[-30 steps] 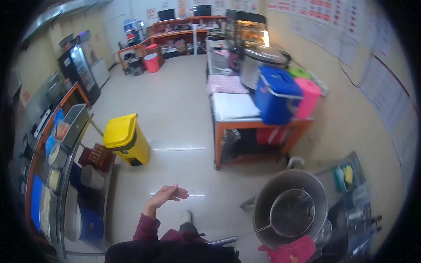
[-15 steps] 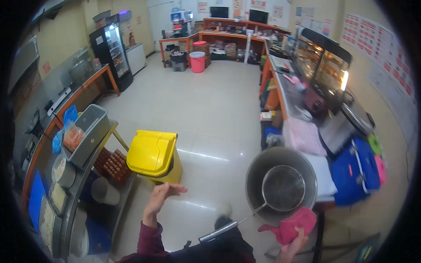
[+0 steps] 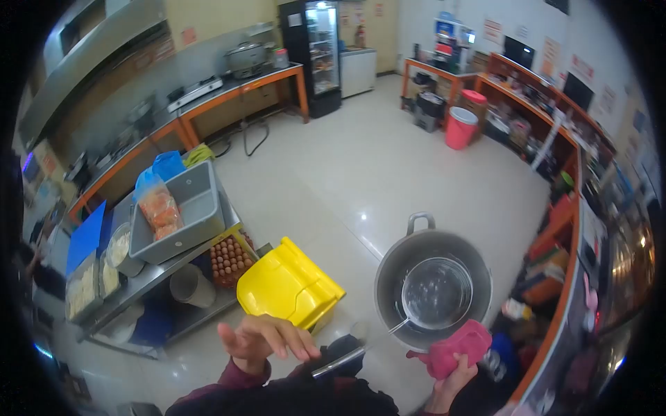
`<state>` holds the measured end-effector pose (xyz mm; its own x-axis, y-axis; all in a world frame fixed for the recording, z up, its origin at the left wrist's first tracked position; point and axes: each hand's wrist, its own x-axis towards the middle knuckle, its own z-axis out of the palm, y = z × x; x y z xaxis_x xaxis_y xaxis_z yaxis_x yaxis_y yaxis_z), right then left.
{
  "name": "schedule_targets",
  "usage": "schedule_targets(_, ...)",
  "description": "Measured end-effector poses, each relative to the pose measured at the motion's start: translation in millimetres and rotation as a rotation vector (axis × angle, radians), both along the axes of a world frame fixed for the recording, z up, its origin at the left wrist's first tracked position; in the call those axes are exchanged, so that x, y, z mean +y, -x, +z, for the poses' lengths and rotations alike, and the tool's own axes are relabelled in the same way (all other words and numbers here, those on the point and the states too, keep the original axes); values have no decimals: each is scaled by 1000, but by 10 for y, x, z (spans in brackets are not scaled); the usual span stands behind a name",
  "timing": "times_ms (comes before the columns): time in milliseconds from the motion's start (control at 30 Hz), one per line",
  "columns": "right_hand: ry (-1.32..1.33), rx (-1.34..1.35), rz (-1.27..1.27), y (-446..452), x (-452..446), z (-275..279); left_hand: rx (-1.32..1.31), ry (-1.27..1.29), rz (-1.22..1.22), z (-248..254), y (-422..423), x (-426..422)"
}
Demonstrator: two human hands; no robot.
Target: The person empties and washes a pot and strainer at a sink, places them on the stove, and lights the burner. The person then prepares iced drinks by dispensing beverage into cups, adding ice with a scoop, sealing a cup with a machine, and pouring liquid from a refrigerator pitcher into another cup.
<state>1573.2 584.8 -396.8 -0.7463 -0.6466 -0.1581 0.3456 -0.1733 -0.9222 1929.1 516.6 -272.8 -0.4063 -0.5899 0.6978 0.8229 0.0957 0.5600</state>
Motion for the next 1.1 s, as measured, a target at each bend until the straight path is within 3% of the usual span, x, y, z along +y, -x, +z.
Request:
schedule_targets(67, 14, 18, 54, 132, -872, -64, 130, 151, -7, 4, 289, -538)
schedule_targets(233, 10, 58, 124, 142, -2964, -24, 255, 226, -85, 253, 656, -2022)
schedule_targets(433, -31, 70, 347, -156, -5154, 45, 219, 307, -41, 540, 620, -3747)
schedule_targets(667, -139, 3, 540, -1089, -7561, -1, 96, 348, 107, 509, 37, -5989)
schedule_targets(733, -21, 16, 622, -1284, -8268, -161, 92, 335, 169, 509, -179, -6563)
schedule_targets(900, -3, 17, 833, -2419, -9937, -170, 97, 314, 360, 616, -884, -7664)
schedule_targets(1100, -10, -2, 1008, -4064, -11739, -311, 76, 360, 557, 410, -2097, -8792)
